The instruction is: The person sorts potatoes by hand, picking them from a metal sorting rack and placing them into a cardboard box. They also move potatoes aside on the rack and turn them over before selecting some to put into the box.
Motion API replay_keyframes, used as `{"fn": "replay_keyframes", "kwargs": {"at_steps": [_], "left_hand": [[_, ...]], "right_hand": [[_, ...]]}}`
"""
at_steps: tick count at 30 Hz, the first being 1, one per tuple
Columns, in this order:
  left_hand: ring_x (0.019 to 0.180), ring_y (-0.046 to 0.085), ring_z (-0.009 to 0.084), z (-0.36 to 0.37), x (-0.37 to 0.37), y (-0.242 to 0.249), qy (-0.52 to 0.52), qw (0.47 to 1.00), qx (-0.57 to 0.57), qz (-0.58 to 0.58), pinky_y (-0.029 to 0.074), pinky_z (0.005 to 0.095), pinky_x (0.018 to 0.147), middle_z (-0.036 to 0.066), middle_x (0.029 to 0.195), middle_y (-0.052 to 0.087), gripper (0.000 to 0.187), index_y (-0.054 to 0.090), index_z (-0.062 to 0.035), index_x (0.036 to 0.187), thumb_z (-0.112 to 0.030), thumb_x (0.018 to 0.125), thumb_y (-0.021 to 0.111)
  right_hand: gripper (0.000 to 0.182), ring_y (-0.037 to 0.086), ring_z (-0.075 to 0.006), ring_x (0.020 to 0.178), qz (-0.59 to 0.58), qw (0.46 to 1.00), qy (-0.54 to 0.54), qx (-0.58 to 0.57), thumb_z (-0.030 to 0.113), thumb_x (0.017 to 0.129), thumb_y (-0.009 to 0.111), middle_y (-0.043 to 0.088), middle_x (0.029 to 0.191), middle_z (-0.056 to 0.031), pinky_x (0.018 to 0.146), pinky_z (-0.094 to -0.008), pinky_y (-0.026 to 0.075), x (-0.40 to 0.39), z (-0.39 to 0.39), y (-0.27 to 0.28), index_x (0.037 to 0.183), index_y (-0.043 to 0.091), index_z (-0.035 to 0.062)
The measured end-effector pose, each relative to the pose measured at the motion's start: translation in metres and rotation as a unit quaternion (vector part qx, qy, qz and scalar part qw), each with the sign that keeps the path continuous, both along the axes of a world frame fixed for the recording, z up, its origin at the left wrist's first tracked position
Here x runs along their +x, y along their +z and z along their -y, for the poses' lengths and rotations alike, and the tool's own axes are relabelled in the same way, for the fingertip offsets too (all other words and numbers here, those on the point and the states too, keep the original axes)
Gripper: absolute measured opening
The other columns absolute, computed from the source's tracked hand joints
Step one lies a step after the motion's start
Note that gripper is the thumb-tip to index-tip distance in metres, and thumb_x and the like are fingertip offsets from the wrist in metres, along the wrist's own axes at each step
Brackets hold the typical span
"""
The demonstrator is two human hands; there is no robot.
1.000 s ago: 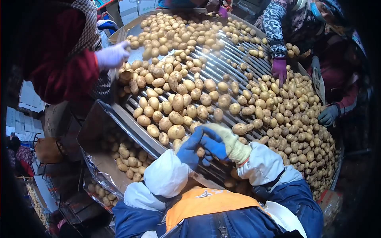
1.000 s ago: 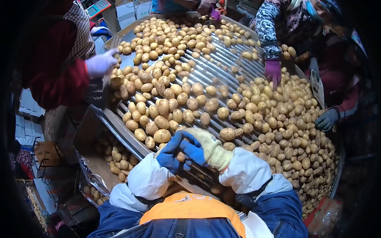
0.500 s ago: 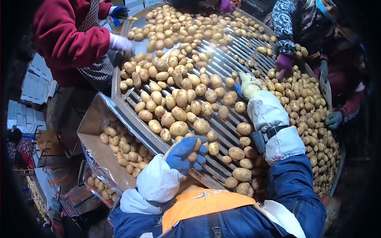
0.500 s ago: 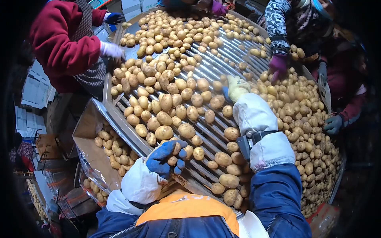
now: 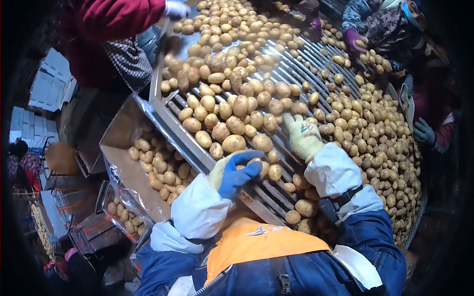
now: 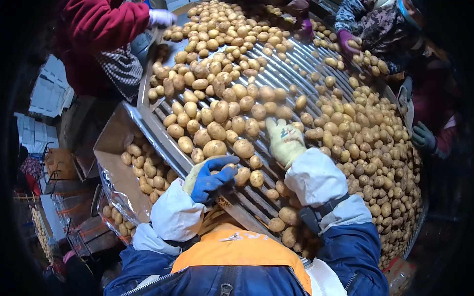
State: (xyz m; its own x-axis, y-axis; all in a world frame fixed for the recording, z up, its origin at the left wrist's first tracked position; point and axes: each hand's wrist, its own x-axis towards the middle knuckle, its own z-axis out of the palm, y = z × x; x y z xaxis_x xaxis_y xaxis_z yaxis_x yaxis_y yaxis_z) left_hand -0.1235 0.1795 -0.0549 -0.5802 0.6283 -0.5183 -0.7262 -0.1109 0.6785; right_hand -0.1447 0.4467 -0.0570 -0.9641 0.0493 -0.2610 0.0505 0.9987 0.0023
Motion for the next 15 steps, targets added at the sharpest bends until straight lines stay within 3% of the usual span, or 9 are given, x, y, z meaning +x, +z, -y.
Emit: {"fn": "replay_keyframes", "kwargs": {"at_steps": [1, 4, 5, 6, 7, 8, 9, 14, 15], "left_hand": [[0.093, 0.066, 0.0160, 0.007, 0.000, 0.004, 0.007, 1.000, 0.005, -0.003, 0.057, 0.0342, 0.075, 0.005, 0.111, 0.068, 0.051, 0.057, -0.0038, 0.142, -0.036, 0.103, 0.067], [0.078, 0.063, 0.0146, 0.019, -0.007, 0.012, 0.033, 0.993, 0.042, 0.103, 0.052, 0.0312, 0.064, 0.001, 0.098, 0.065, 0.047, 0.062, -0.0052, 0.134, -0.040, 0.102, 0.067], [0.076, 0.062, 0.0148, 0.024, -0.007, 0.018, 0.040, 0.992, 0.040, 0.116, 0.051, 0.0311, 0.062, 0.000, 0.095, 0.063, 0.048, 0.063, -0.0057, 0.133, -0.043, 0.103, 0.065], [0.074, 0.061, 0.0150, 0.028, -0.004, 0.024, 0.048, 0.990, 0.034, 0.131, 0.049, 0.0311, 0.060, -0.001, 0.092, 0.062, 0.049, 0.063, -0.0063, 0.132, -0.046, 0.104, 0.063], [0.073, 0.061, 0.0149, 0.033, 0.000, 0.019, 0.071, 0.985, 0.058, 0.146, 0.049, 0.0311, 0.060, -0.001, 0.091, 0.061, 0.050, 0.063, -0.0063, 0.132, -0.047, 0.104, 0.062], [0.073, 0.061, 0.0147, 0.038, 0.005, 0.015, 0.093, 0.979, 0.079, 0.160, 0.049, 0.0310, 0.059, 0.000, 0.089, 0.061, 0.050, 0.062, -0.0063, 0.132, -0.048, 0.104, 0.061], [0.072, 0.061, 0.0154, 0.041, 0.008, 0.017, 0.111, 0.976, 0.089, 0.162, 0.049, 0.0315, 0.059, 0.000, 0.088, 0.060, 0.049, 0.061, -0.0060, 0.132, -0.046, 0.104, 0.062], [0.068, 0.058, 0.0130, 0.050, 0.030, 0.035, 0.175, 0.981, 0.057, 0.067, 0.046, 0.0276, 0.058, 0.000, 0.082, 0.059, 0.041, 0.064, -0.0084, 0.132, -0.040, 0.105, 0.063], [0.071, 0.060, 0.0118, 0.053, 0.034, 0.040, 0.162, 0.986, 0.030, 0.022, 0.048, 0.0264, 0.059, 0.000, 0.085, 0.063, 0.041, 0.065, -0.0077, 0.132, -0.039, 0.105, 0.063]], "right_hand": [[0.029, 0.069, -0.0400, 0.105, -0.022, 0.999, 0.013, -0.020, 0.009, 0.096, 0.050, 0.068, 0.114, -0.0215, 0.087, -0.0522, 0.050, -0.002, -0.008, -0.008, 0.123, 0.059, 0.0112], [0.051, 0.071, -0.0352, 0.102, -0.058, 0.956, -0.053, -0.282, 0.020, 0.086, 0.077, 0.070, 0.113, -0.0258, 0.089, -0.0431, 0.055, -0.002, -0.049, -0.031, 0.135, 0.063, 0.0127], [0.067, 0.071, -0.0298, 0.098, -0.011, 0.945, -0.093, -0.313, 0.023, 0.080, 0.084, 0.072, 0.112, -0.0225, 0.087, -0.0385, 0.056, -0.003, -0.045, -0.005, 0.141, 0.060, 0.0089], [0.059, 0.070, -0.0237, 0.094, 0.024, 0.886, -0.148, -0.438, 0.019, 0.085, 0.078, 0.072, 0.109, -0.0143, 0.079, -0.0346, 0.057, 0.003, -0.040, 0.004, 0.140, 0.060, 0.0073], [0.058, 0.071, -0.0218, 0.094, 0.061, 0.763, -0.171, -0.620, 0.018, 0.086, 0.076, 0.072, 0.110, -0.0122, 0.077, -0.0329, 0.057, 0.012, -0.036, 0.002, 0.140, 0.059, 0.0061], [0.057, 0.071, -0.0199, 0.094, 0.096, 0.600, -0.188, -0.771, 0.017, 0.087, 0.075, 0.072, 0.110, -0.0101, 0.076, -0.0313, 0.057, 0.023, -0.031, -0.002, 0.140, 0.058, 0.0050], [0.056, 0.070, -0.0191, 0.090, 0.047, 0.507, -0.221, -0.832, 0.013, 0.088, 0.072, 0.071, 0.114, -0.0106, 0.071, -0.0305, 0.056, 0.032, 0.008, 0.015, 0.141, 0.056, 0.0053], [0.059, 0.068, -0.0238, 0.092, 0.209, 0.394, -0.209, -0.870, 0.038, 0.099, 0.062, 0.069, 0.125, -0.0139, 0.076, -0.0332, 0.056, 0.061, 0.071, 0.022, 0.145, 0.053, 0.0030], [0.058, 0.068, -0.0243, 0.093, 0.243, 0.340, -0.204, -0.885, 0.038, 0.101, 0.061, 0.069, 0.124, -0.0143, 0.077, -0.0344, 0.056, 0.062, 0.087, 0.019, 0.145, 0.053, 0.0023]]}}
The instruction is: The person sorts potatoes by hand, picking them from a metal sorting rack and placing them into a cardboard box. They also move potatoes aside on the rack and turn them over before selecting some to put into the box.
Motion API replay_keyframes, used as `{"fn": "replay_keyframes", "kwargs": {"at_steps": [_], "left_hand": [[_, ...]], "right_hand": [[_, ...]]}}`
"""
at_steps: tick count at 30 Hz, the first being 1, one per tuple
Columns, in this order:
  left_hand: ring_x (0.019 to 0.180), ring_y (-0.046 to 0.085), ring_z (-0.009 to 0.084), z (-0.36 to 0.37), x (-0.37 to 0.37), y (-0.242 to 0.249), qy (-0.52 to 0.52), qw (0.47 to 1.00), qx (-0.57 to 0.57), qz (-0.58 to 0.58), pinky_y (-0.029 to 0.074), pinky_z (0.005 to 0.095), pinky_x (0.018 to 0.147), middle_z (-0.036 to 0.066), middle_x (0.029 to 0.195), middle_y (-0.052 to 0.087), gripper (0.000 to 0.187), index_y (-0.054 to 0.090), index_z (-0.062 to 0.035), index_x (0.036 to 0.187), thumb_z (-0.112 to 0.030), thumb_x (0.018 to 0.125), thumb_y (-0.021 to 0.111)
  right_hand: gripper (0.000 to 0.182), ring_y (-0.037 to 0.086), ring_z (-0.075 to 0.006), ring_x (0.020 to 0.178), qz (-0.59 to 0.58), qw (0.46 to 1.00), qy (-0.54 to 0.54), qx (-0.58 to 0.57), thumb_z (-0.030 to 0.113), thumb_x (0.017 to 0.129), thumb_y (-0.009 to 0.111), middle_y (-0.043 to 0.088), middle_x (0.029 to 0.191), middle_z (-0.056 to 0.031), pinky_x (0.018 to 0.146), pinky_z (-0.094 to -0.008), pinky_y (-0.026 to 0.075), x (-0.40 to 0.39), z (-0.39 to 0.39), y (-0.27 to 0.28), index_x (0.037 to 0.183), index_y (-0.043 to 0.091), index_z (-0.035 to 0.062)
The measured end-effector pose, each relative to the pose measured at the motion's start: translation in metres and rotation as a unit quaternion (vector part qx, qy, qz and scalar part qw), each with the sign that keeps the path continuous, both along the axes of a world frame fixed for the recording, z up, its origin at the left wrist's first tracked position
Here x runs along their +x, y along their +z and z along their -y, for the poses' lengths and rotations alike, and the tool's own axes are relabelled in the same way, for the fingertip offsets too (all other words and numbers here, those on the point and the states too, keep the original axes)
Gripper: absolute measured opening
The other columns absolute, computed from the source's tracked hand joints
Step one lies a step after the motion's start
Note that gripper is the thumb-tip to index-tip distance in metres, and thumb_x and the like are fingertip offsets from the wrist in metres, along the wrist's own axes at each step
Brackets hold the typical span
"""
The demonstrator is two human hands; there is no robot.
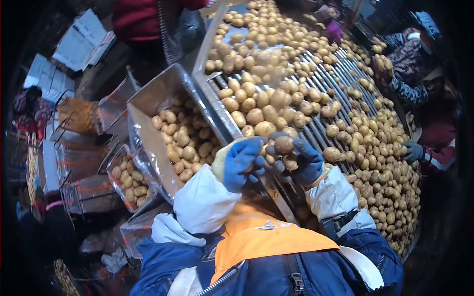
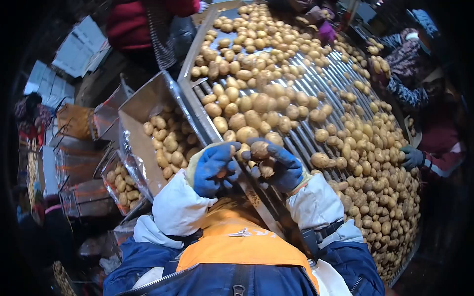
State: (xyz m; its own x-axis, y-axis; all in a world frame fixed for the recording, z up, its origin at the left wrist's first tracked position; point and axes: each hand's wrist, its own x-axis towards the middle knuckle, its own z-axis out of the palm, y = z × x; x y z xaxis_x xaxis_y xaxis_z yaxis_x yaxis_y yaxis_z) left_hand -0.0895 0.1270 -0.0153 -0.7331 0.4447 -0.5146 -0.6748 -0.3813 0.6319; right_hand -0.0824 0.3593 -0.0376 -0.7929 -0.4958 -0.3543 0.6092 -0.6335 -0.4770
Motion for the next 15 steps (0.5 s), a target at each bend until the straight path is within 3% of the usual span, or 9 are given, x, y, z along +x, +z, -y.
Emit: {"fn": "replay_keyframes", "kwargs": {"at_steps": [3, 5, 7, 8, 9, 11, 12, 13, 15], "left_hand": [[0.088, 0.070, 0.0128, 0.001, 0.022, -0.002, 0.039, 0.974, -0.159, -0.158, 0.058, 0.0299, 0.073, 0.009, 0.110, 0.075, 0.036, 0.067, -0.0061, 0.134, -0.028, 0.105, 0.066], [0.084, 0.070, 0.0152, 0.026, 0.022, 0.000, -0.061, 0.858, -0.377, -0.343, 0.058, 0.0322, 0.073, 0.009, 0.108, 0.076, 0.032, 0.067, -0.0082, 0.134, -0.021, 0.106, 0.063], [0.083, 0.071, 0.0172, 0.044, 0.028, 0.021, -0.163, 0.873, -0.356, -0.291, 0.058, 0.0329, 0.073, 0.009, 0.106, 0.076, 0.027, 0.067, -0.0105, 0.130, -0.016, 0.105, 0.059], [0.082, 0.073, 0.0241, 0.053, 0.042, 0.022, -0.178, 0.735, -0.512, -0.408, 0.057, 0.0354, 0.071, 0.011, 0.100, 0.076, 0.024, 0.068, -0.0121, 0.125, -0.017, 0.104, 0.057], [0.083, 0.074, 0.0306, 0.057, 0.055, 0.002, -0.146, 0.769, -0.486, -0.389, 0.056, 0.0401, 0.071, 0.014, 0.094, 0.075, 0.024, 0.067, -0.0142, 0.123, -0.022, 0.101, 0.059], [0.084, 0.073, 0.0351, 0.058, 0.071, 0.007, -0.096, 0.709, -0.553, -0.426, 0.056, 0.0437, 0.072, 0.015, 0.091, 0.075, 0.027, 0.065, -0.0156, 0.124, -0.023, 0.099, 0.060], [0.085, 0.074, 0.0341, 0.065, 0.071, 0.004, -0.108, 0.771, -0.491, -0.390, 0.057, 0.0438, 0.072, 0.014, 0.092, 0.075, 0.026, 0.064, -0.0153, 0.123, -0.023, 0.099, 0.058], [0.083, 0.074, 0.0302, 0.070, 0.072, 0.002, -0.114, 0.831, -0.421, -0.344, 0.056, 0.0413, 0.072, 0.013, 0.092, 0.075, 0.031, 0.064, -0.0137, 0.129, -0.022, 0.100, 0.059], [0.081, 0.073, 0.0252, 0.077, 0.084, 0.010, -0.091, 0.905, -0.333, -0.250, 0.056, 0.0382, 0.074, 0.011, 0.094, 0.075, 0.038, 0.061, -0.0122, 0.137, -0.022, 0.100, 0.061]], "right_hand": [[0.051, 0.070, -0.0214, 0.093, -0.016, 0.996, 0.024, 0.088, 0.036, 0.103, 0.058, 0.071, 0.118, -0.0142, 0.076, -0.0323, 0.057, 0.012, 0.045, 0.003, 0.140, 0.057, 0.0018], [0.046, 0.070, -0.0196, 0.084, -0.056, 0.979, 0.027, 0.192, 0.035, 0.104, 0.058, 0.073, 0.110, -0.0126, 0.071, -0.0307, 0.057, 0.020, 0.057, -0.006, 0.135, 0.061, 0.0020], [0.044, 0.070, -0.0186, 0.076, 0.014, 0.991, 0.117, -0.065, 0.035, 0.104, 0.058, 0.074, 0.103, -0.0113, 0.067, -0.0301, 0.057, 0.024, 0.068, -0.012, 0.132, 0.062, 0.0015], [0.043, 0.071, -0.0177, 0.087, 0.009, 0.982, 0.160, -0.104, 0.031, 0.104, 0.060, 0.073, 0.110, -0.0130, 0.074, -0.0303, 0.058, 0.023, 0.068, -0.035, 0.133, 0.061, 0.0000], [0.040, 0.069, -0.0171, 0.100, -0.105, 0.988, 0.094, 0.056, 0.025, 0.104, 0.061, 0.070, 0.118, -0.0146, 0.082, -0.0297, 0.057, 0.034, 0.077, -0.046, 0.135, 0.061, -0.0005], [0.037, 0.066, -0.0165, 0.110, -0.397, 0.905, -0.018, 0.150, 0.016, 0.105, 0.060, 0.067, 0.125, -0.0153, 0.089, -0.0300, 0.056, 0.049, 0.092, -0.063, 0.137, 0.060, -0.0021], [0.036, 0.068, -0.0190, 0.108, -0.241, 0.958, 0.058, 0.141, 0.017, 0.104, 0.060, 0.069, 0.121, -0.0159, 0.091, -0.0329, 0.057, 0.050, 0.094, -0.046, 0.134, 0.061, -0.0039], [0.034, 0.071, -0.0192, 0.097, 0.001, 0.991, 0.130, -0.028, 0.020, 0.103, 0.060, 0.072, 0.110, -0.0142, 0.086, -0.0338, 0.059, 0.038, 0.099, -0.030, 0.126, 0.063, -0.0045], [0.035, 0.071, -0.0172, 0.083, -0.046, 0.982, 0.025, 0.180, 0.028, 0.102, 0.061, 0.072, 0.097, -0.0103, 0.074, -0.0322, 0.060, 0.052, 0.125, -0.032, 0.118, 0.065, -0.0025]]}}
